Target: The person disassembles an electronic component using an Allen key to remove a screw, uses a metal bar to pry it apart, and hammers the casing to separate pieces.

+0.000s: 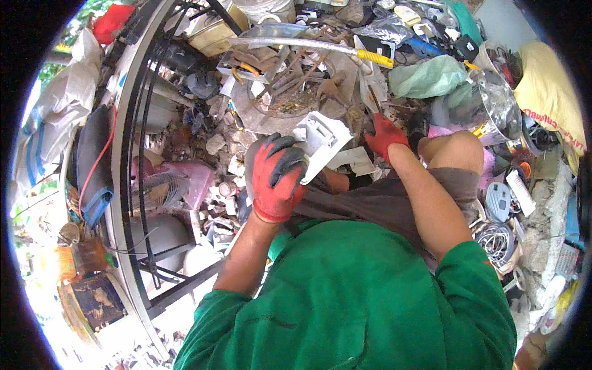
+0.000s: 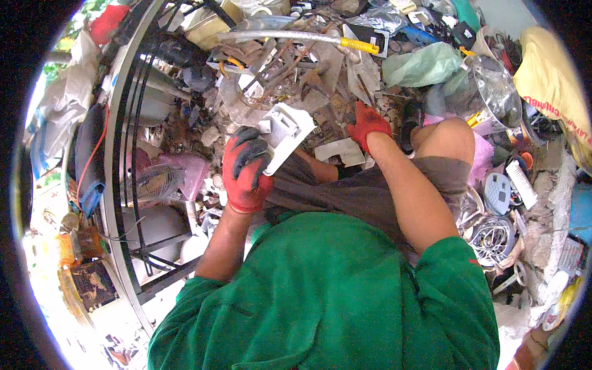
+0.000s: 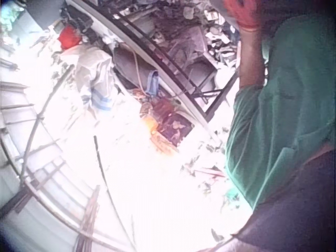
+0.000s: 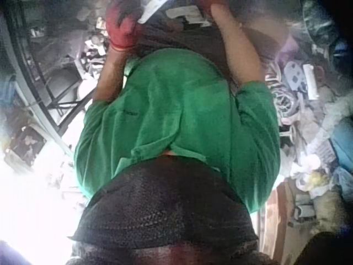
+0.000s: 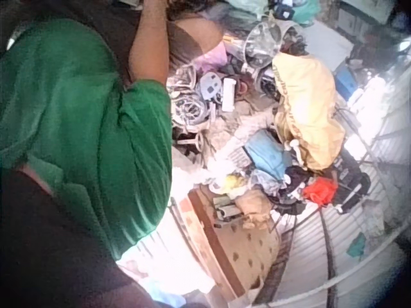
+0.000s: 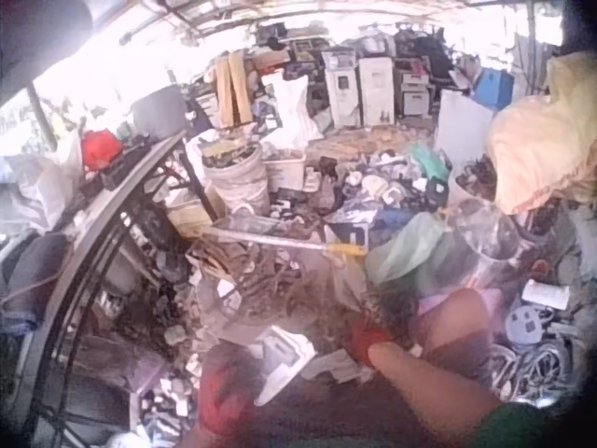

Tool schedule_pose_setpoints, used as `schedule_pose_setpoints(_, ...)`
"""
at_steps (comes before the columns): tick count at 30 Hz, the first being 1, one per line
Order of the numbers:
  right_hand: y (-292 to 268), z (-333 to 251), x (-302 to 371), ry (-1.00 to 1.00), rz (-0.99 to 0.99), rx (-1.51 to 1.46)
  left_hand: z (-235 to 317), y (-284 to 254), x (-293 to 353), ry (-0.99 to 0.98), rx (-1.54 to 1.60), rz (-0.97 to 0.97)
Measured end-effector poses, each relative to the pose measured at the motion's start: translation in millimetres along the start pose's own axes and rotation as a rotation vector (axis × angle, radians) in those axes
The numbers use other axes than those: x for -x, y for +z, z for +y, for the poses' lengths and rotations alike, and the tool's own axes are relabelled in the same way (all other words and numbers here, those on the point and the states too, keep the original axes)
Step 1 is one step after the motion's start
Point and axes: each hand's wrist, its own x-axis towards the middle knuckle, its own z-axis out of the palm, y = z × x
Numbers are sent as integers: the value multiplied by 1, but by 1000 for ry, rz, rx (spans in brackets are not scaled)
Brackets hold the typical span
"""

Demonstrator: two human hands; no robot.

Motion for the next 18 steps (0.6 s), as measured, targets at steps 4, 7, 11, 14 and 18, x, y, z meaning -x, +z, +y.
schedule_pose_setpoints(4,4,3,1,-37,101,-38,10,-5,-17,80,-39,29)
schedule_pose_setpoints(7,-2,-2,17,-110,371,-234,14,-5,-21,123,-54,26)
schedule_pose_setpoints(11,-42,-20,67,-443,-125,-1488,19,-9,-23,154,-95,-3)
schedule_pose_setpoints(14,-63,-30,116,-663,-199,-1450,19,-5,-29,237,-107,9)
schedule_pose_setpoints(18,-67,-39,138,-630,-27,-1520,24,10,-26,-161,-171,127)
